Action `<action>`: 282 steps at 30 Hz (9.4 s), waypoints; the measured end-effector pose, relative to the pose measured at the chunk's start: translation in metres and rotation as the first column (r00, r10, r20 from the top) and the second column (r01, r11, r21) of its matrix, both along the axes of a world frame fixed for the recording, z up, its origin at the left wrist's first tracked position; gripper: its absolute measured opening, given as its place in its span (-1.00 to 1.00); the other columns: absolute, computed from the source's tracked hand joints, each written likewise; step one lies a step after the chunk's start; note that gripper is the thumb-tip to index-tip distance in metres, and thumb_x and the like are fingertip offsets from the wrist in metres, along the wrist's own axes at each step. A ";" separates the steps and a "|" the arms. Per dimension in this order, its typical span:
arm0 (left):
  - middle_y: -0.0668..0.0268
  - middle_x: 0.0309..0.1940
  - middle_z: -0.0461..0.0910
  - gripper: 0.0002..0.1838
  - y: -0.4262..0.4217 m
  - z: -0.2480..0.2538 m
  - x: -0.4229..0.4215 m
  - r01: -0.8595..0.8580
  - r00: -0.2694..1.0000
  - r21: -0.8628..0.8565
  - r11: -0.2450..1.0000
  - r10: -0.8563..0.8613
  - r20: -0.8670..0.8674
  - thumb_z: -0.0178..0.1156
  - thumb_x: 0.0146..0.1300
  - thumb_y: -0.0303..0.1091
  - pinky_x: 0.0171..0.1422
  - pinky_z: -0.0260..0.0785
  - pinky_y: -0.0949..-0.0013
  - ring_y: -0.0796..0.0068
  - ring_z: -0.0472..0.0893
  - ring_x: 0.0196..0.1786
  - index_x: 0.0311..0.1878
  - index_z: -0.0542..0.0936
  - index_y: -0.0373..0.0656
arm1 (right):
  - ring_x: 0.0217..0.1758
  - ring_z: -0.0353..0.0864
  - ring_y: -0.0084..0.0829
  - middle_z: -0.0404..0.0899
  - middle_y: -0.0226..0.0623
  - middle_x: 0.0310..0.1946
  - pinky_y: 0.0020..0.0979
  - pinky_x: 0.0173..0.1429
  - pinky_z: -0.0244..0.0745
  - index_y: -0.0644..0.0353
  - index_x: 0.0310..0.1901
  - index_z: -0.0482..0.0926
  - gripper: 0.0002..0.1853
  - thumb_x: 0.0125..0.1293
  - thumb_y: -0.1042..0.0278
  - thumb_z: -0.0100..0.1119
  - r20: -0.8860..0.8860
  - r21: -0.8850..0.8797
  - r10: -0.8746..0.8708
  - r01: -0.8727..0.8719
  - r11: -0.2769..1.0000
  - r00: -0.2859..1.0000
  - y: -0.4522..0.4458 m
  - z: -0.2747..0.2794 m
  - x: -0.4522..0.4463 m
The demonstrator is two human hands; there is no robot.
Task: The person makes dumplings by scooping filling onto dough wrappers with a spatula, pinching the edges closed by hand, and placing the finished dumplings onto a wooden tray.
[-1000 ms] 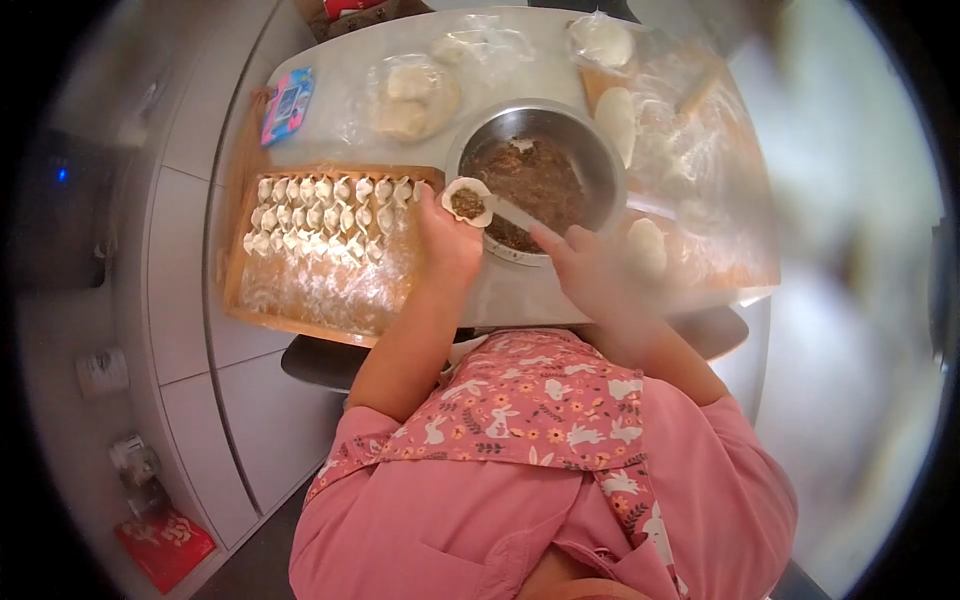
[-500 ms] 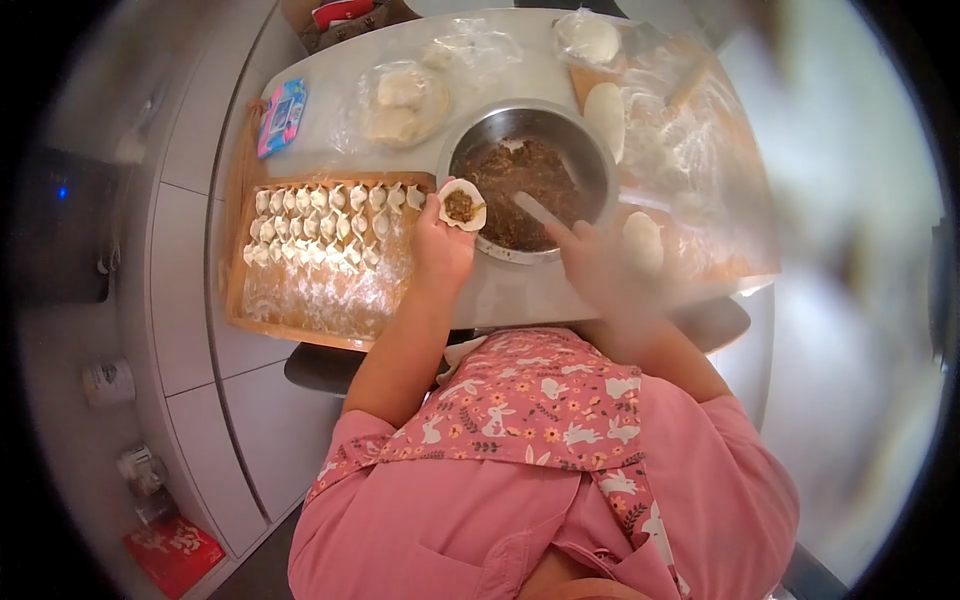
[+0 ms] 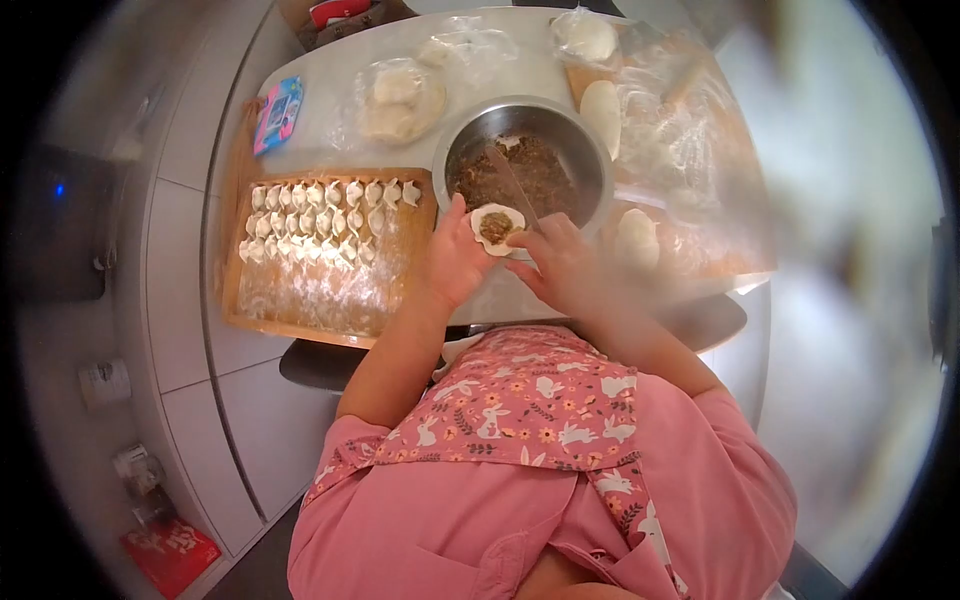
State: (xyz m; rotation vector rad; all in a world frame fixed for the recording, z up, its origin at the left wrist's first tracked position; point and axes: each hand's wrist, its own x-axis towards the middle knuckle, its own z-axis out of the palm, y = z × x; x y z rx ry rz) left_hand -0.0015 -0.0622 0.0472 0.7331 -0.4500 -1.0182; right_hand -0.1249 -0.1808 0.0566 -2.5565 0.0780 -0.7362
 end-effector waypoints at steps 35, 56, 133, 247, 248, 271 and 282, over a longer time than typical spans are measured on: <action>0.20 0.13 0.39 -0.63 0.014 -0.023 -0.025 0.034 0.997 0.092 0.995 -0.040 0.059 -0.07 0.35 -0.25 0.34 0.04 0.37 0.46 0.31 0.22 -0.01 0.50 -0.38 | -0.21 0.45 -0.12 0.53 -0.10 -0.28 -0.24 -0.07 0.33 0.25 -0.24 0.57 -0.58 0.28 0.01 -0.04 -0.228 0.543 0.098 0.043 0.839 0.969 0.015 0.011 0.006; 0.01 0.25 0.25 -0.53 0.011 0.015 -0.041 -0.254 0.688 -0.036 0.966 0.207 0.695 -0.38 0.38 -0.26 0.37 0.04 0.22 0.20 0.27 0.28 0.06 0.46 -0.34 | -0.47 0.50 -0.13 0.49 -0.04 -0.56 -0.22 -0.40 0.33 0.33 -0.42 0.46 -0.63 0.35 0.21 -0.23 -0.072 0.682 0.174 -0.078 0.727 0.982 0.033 0.047 0.005; 0.10 -0.10 0.50 -0.70 0.015 -0.062 -0.037 0.007 0.935 0.350 0.937 0.119 -0.335 -0.08 0.29 -0.35 0.15 0.35 0.25 0.18 0.52 -0.01 0.01 0.40 -0.33 | -0.24 0.55 -0.04 0.56 -0.07 -0.34 -0.13 -0.19 0.41 0.09 0.10 0.28 -0.68 0.30 0.37 -0.13 -0.456 0.320 -0.107 0.275 0.906 0.883 -0.032 -0.049 -0.011; 0.23 -0.08 0.51 -0.74 -0.006 -0.011 -0.041 -0.069 0.990 0.189 0.980 0.090 -0.107 -0.01 0.32 -0.29 0.12 0.39 0.32 0.43 0.52 -0.04 -0.04 0.47 -0.25 | -0.38 0.37 -0.44 0.37 -0.34 -0.52 -0.45 -0.32 0.28 0.21 -0.42 0.52 -0.89 0.05 0.42 0.25 -0.108 0.609 -0.178 0.207 0.766 0.978 -0.008 0.004 0.001; 0.23 -0.08 0.51 -0.74 -0.004 -0.012 -0.040 -0.067 0.990 0.191 0.979 0.089 -0.107 -0.01 0.32 -0.29 0.12 0.39 0.32 0.43 0.52 -0.04 -0.04 0.47 -0.25 | -0.36 0.37 -0.38 0.38 -0.31 -0.50 -0.40 -0.28 0.28 0.20 -0.40 0.51 -0.84 0.02 0.36 0.29 -0.061 0.553 -0.192 0.194 0.810 0.979 -0.008 0.004 -0.002; 0.23 0.20 0.34 -0.59 0.015 0.008 -0.039 0.022 1.000 0.104 0.994 -0.023 0.006 -0.15 0.38 -0.20 0.22 0.18 0.35 0.45 0.38 0.12 0.07 0.47 -0.32 | -0.24 0.50 -0.38 0.55 -0.27 -0.33 -0.38 -0.16 0.37 0.26 -0.20 0.50 -0.58 0.39 0.03 -0.21 -0.234 0.875 0.176 0.128 0.468 0.956 0.027 0.034 -0.003; 0.14 0.17 0.34 -0.45 0.018 0.029 -0.047 -0.162 0.897 0.191 0.968 0.063 0.438 -0.42 0.42 -0.12 0.13 0.29 0.32 0.35 0.45 0.05 0.09 0.44 -0.36 | -0.44 0.42 -0.50 0.45 -0.40 -0.47 -0.44 -0.44 0.29 0.24 -0.26 0.43 -0.63 0.40 0.07 -0.24 -0.175 0.982 0.374 0.132 0.138 0.911 0.031 0.046 0.006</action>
